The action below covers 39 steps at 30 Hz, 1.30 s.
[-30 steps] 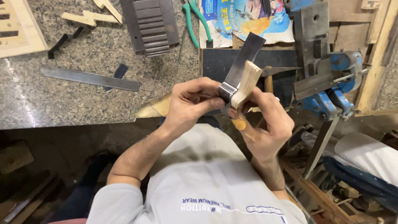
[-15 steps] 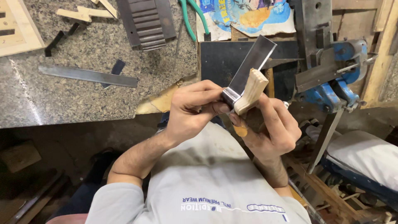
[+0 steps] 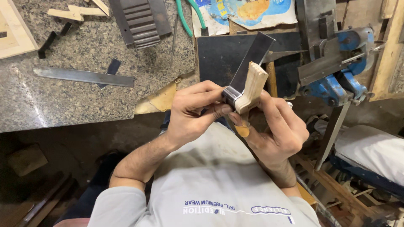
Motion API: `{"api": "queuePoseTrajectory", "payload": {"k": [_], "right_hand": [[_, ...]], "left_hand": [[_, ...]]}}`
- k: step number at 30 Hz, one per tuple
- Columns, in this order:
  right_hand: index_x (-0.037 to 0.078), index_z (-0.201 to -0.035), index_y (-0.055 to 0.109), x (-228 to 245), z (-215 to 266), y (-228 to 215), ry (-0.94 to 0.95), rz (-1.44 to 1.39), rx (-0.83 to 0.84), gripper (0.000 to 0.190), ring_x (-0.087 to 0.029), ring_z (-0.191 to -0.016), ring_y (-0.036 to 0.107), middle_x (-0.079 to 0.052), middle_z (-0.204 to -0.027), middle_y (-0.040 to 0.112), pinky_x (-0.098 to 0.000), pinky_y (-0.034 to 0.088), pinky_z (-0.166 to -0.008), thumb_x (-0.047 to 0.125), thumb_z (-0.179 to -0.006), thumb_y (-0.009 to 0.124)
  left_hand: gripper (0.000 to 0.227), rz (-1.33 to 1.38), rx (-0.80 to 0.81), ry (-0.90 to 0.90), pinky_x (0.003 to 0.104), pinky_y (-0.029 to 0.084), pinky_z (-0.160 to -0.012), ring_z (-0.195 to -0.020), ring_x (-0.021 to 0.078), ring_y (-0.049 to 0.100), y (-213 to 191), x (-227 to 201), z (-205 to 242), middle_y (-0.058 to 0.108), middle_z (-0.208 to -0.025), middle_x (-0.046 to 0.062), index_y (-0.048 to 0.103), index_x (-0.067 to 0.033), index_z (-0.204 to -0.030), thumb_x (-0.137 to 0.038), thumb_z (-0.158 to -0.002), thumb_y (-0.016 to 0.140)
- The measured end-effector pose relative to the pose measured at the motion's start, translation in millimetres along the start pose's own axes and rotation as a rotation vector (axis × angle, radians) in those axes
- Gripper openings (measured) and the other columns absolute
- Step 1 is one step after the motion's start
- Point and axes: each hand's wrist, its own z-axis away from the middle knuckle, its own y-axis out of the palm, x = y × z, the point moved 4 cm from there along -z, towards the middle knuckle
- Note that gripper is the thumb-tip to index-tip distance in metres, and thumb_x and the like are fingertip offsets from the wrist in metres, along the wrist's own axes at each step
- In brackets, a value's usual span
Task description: The person assembles a small wooden piece with a metal strip by repeatedly hammering the metal into place. They frequently inspect the fit, use a bench vise to hold the assembly, and tap the metal strip with a hammer to secure it.
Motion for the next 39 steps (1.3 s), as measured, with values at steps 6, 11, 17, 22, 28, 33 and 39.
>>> {"api": "queuePoseTrajectory", "payload": {"k": [6,11,17,22,28,33,39], "right_hand": [[-0.01,-0.125,0.067,-3,-2,2,0.005,-0.001,-0.005,0.055,-0.018,-0.078,0.069,-0.013,-0.094,0.067,-0.0276,0.055,-0.067,0.013,-0.085,0.097],[-0.009,-0.127,0.066,-10,-2,8,-0.004,-0.023,-0.022,0.053,-0.018,-0.078,0.071,-0.012,-0.098,0.069,-0.0274,0.056,-0.068,0.014,-0.089,0.095],[-0.009,-0.128,0.067,-85,17,52,0.209,-0.358,0.097,0.046,-0.013,-0.087,0.068,-0.01,-0.1,0.07,-0.025,0.054,-0.074,0.013,-0.093,0.088],[0.0,-0.129,0.071,-179,31,151,0.505,-0.264,0.223,0.046,-0.013,-0.075,0.061,-0.007,-0.094,0.07,-0.0244,0.053,-0.069,0.019,-0.091,0.086],[0.004,-0.137,0.065,-196,74,96,0.104,0.36,0.087,0.051,-0.036,-0.108,0.063,-0.017,-0.121,0.061,-0.0445,0.051,-0.091,0.029,-0.095,0.082],[0.0,-0.145,0.054,-237,130,66,0.354,0.603,0.194,0.058,-0.044,-0.105,0.06,-0.026,-0.121,0.057,-0.0495,0.051,-0.085,0.037,-0.105,0.074],[0.003,-0.134,0.057,-203,138,63,0.443,0.399,0.08,0.029,-0.034,-0.102,0.067,-0.018,-0.115,0.064,-0.0434,0.055,-0.089,0.02,-0.116,0.071]], "left_hand": [[0.023,0.07,-0.005,-0.035,0.023,0.06,-0.085,-0.103,0.0114,0.068,5,4,-3,0.066,-0.116,0.009,0.068,0.0088,-0.122,0.011,-0.099,0.071],[0.019,0.108,-0.016,-0.048,0.025,0.063,-0.09,-0.106,0.0128,0.071,8,12,-3,0.064,-0.117,0.008,0.068,0.0082,-0.12,0.009,-0.101,0.069],[0.023,-0.06,-0.179,-0.045,0.023,0.057,-0.084,-0.1,0.0109,0.066,-2,57,-6,0.066,-0.112,0.007,0.07,0.0061,-0.12,0.005,-0.097,0.073],[0.017,-0.277,-0.501,0.004,0.023,0.057,-0.083,-0.096,0.0077,0.067,-52,104,-5,0.069,-0.107,0.003,0.072,0.0043,-0.115,0.0,-0.098,0.073],[0.016,-0.31,-0.814,-0.052,0.021,0.047,-0.068,-0.08,0.0048,0.059,-110,134,22,0.069,-0.092,-0.002,0.074,0.0044,-0.111,-0.007,-0.099,0.076],[0.021,-0.436,-0.879,0.045,0.023,0.044,-0.064,-0.076,0.0054,0.054,-153,145,13,0.065,-0.087,-0.001,0.073,0.0064,-0.105,-0.012,-0.096,0.08],[0.023,-0.544,-0.799,-0.171,0.027,0.043,-0.06,-0.067,0.0072,0.05,-175,154,8,0.063,-0.073,0.002,0.075,0.004,-0.09,-0.017,-0.093,0.085]]}}
